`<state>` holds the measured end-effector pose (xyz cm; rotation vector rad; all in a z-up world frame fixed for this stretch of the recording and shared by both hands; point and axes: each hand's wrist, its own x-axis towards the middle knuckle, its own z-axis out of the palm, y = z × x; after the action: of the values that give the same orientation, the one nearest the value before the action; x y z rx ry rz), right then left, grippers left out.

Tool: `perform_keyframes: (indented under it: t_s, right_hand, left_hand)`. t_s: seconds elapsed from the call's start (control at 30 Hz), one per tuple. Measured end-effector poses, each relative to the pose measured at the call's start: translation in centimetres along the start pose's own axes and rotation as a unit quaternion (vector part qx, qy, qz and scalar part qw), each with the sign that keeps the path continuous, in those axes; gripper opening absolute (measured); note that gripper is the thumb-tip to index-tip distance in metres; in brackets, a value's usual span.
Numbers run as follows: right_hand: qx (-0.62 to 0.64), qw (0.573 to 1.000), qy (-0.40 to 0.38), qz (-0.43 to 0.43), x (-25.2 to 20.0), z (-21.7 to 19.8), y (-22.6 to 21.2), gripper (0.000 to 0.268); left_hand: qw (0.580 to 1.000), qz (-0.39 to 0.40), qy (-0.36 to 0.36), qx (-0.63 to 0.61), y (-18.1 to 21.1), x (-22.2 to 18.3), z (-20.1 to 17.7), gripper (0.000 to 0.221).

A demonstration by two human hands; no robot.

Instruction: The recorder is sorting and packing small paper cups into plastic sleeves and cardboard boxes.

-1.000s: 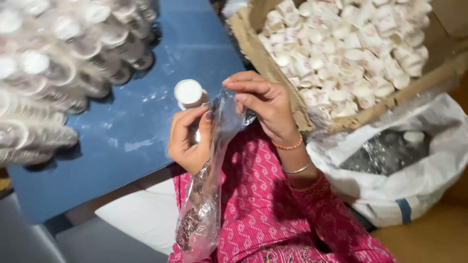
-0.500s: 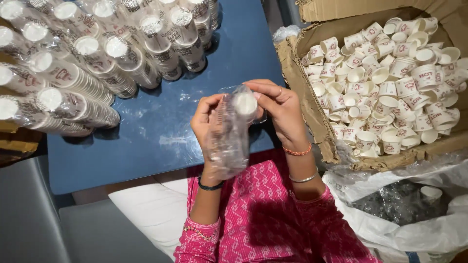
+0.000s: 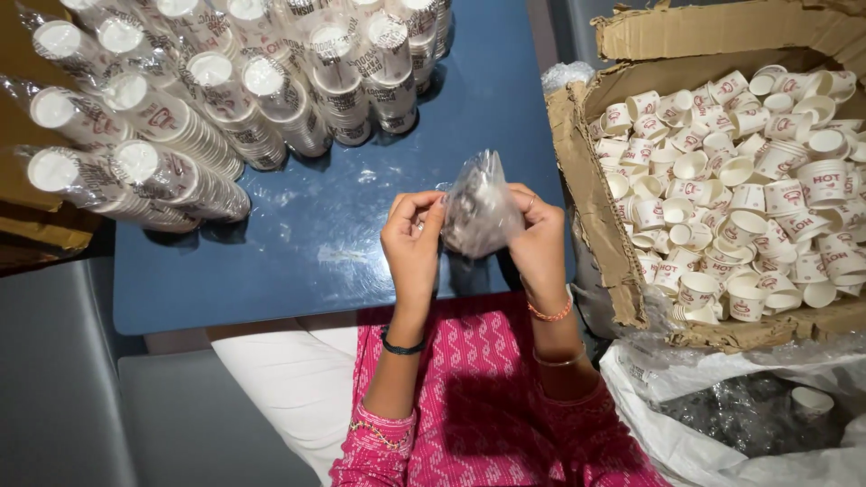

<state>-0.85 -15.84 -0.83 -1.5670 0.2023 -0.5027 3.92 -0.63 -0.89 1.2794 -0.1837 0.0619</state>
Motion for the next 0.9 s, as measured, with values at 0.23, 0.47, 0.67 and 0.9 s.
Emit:
perform_keyframes:
  t_s: [0.23,0.47,0.67,0.9]
  right_hand:
    - [-0.113,0.993,-0.005,-0.035,-0.3,0.2,3.9,0.011]
    - [-0.271,0.958,0.035,-0.091,-0.8,0.2,5.6,0.021]
    - [-0.178,0.979,-0.062,-0.075,-0.8,1.4,1.0,0.046]
    - [-0.219,0.97,-0.081,-0.069,-1.1,1.7,0.6,0.066]
  left_hand:
    - [0.985,0.019,0.025,0.17,-0.9,-0.5,-0.5,0.007]
    - [0.935,0.119,0.025,0.333,-0.8,-0.1,0.4,0.006]
    - [0.927,0.08,0.02,0.366,-2.8,1.9,-0.5,0.011]
    - [0.941,0.06,-0.005,0.332,-1.1,1.4,-0.4,0.041]
